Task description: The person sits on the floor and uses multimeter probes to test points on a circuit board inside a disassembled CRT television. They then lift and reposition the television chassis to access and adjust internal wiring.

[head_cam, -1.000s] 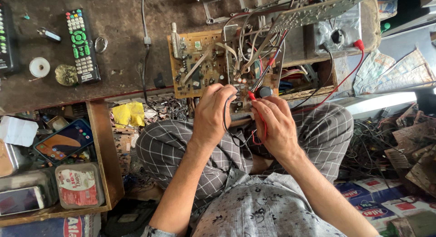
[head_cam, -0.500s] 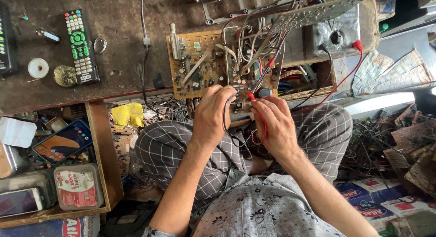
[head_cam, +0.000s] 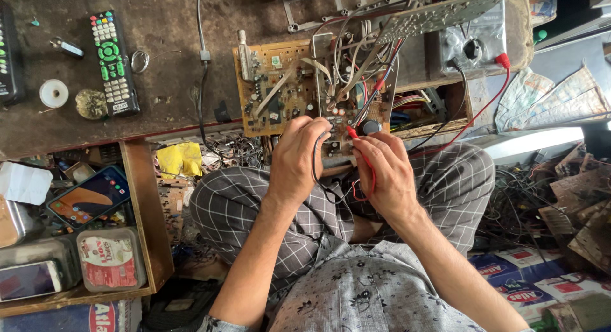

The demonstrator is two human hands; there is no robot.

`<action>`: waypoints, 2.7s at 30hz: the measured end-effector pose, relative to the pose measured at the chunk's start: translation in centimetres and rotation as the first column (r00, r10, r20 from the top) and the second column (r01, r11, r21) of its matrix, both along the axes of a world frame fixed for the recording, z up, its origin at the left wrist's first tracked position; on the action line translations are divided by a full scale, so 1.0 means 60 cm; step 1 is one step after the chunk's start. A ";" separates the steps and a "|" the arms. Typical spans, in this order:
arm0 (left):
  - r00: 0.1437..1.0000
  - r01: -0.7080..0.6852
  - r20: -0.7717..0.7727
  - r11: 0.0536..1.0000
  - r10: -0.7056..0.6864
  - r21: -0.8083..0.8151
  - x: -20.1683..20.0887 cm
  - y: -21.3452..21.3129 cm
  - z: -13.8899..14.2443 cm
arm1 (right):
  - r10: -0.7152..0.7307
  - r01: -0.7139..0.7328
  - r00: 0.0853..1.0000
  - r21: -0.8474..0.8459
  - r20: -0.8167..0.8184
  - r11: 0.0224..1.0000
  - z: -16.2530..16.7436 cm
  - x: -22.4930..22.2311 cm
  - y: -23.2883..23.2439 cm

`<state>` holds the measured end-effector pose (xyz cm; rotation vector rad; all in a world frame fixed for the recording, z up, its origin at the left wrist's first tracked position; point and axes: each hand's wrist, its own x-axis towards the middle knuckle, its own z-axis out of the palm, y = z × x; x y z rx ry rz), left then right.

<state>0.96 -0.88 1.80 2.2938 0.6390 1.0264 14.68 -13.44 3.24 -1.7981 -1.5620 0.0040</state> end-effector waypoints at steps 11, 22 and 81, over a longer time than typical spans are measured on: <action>0.998 0.032 0.047 0.998 -0.034 0.054 -0.007 -0.003 -0.030 | -0.009 0.009 1.000 0.024 -0.018 1.000 -0.003 -0.001 -0.005; 0.998 0.052 -0.027 0.991 -0.049 0.127 -0.020 -0.004 -0.040 | -0.004 0.004 1.000 0.022 -0.013 1.000 -0.002 0.000 -0.006; 0.996 -0.002 0.088 0.996 -0.006 0.085 -0.017 -0.027 -0.021 | 0.003 -0.001 1.000 0.124 -0.013 0.992 -0.008 -0.006 -0.031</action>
